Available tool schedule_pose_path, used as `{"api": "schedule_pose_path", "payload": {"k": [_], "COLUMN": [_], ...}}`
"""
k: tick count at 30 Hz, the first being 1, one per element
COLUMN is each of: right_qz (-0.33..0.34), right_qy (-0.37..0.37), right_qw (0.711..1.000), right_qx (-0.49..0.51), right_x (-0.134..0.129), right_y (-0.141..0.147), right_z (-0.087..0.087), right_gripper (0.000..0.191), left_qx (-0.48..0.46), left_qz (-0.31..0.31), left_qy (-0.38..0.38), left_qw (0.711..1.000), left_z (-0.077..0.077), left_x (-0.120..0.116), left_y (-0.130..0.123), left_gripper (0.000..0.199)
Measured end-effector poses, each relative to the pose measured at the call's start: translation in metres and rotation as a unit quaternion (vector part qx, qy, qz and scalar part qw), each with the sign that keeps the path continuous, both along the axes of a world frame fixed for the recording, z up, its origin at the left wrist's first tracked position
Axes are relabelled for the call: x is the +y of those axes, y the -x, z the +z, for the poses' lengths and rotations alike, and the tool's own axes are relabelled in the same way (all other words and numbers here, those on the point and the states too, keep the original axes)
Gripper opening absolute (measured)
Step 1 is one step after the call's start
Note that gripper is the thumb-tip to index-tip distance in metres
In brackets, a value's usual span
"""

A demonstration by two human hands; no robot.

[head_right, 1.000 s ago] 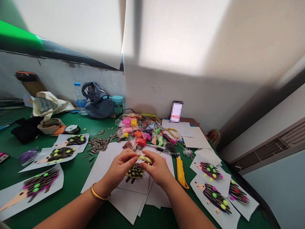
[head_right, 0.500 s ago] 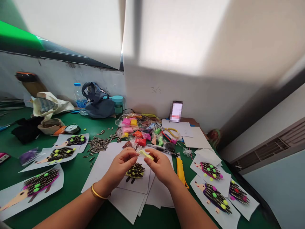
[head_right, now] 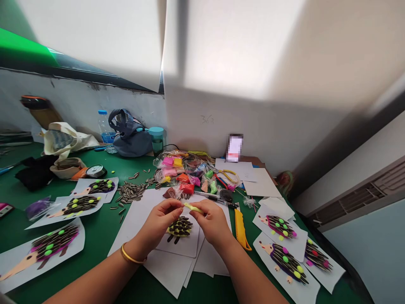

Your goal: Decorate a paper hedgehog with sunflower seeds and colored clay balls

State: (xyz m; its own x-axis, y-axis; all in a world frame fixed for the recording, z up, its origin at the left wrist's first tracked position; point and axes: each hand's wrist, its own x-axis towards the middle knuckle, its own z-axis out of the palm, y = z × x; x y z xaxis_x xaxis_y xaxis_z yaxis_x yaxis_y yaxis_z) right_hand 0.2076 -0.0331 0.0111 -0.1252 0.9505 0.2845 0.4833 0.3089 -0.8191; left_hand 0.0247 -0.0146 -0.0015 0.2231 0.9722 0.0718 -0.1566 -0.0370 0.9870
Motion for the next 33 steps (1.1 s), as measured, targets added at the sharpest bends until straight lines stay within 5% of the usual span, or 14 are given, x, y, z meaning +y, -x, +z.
{"api": "schedule_pose_path", "payload": {"k": [6,10,17,21,24,27,30,33], "right_qz": [-0.031,-0.103,0.097,0.061,0.079,0.199,0.284,0.148], "right_qy": [-0.030,-0.050,-0.036,-0.102,-0.040,0.019,-0.030,-0.115], "right_qw": [0.999,0.989,0.988,0.989,0.988,0.963,0.945,0.976], "right_qx": [0.019,0.090,0.111,0.082,0.129,0.178,0.160,0.113], "right_x": [-0.002,-0.006,-0.038,-0.051,-0.058,-0.066,-0.065,-0.049], "right_y": [-0.004,-0.005,0.031,0.041,0.046,0.060,0.074,0.070], "right_z": [0.001,0.005,0.036,0.062,0.077,0.088,0.091,0.080], "right_gripper": [0.036,0.024,0.024,0.010,0.007,0.014,0.016,0.018], "left_qx": [-0.021,-0.019,-0.034,-0.053,-0.059,-0.047,-0.051,-0.078], "left_qz": [0.026,0.053,0.059,0.074,0.072,0.069,0.064,0.083], "left_qy": [0.027,0.040,0.043,0.042,0.038,0.032,0.032,0.028], "left_qw": [0.999,0.998,0.997,0.995,0.995,0.996,0.996,0.993], "left_z": [0.001,0.000,0.004,0.005,0.003,-0.001,-0.002,0.001], "left_x": [0.003,0.006,0.008,0.010,0.012,0.015,0.017,0.016], "left_y": [0.001,0.002,0.006,0.008,0.009,0.009,0.010,0.010], "left_gripper": [0.028,0.030,0.027,0.027,0.028,0.030,0.033,0.032]}}
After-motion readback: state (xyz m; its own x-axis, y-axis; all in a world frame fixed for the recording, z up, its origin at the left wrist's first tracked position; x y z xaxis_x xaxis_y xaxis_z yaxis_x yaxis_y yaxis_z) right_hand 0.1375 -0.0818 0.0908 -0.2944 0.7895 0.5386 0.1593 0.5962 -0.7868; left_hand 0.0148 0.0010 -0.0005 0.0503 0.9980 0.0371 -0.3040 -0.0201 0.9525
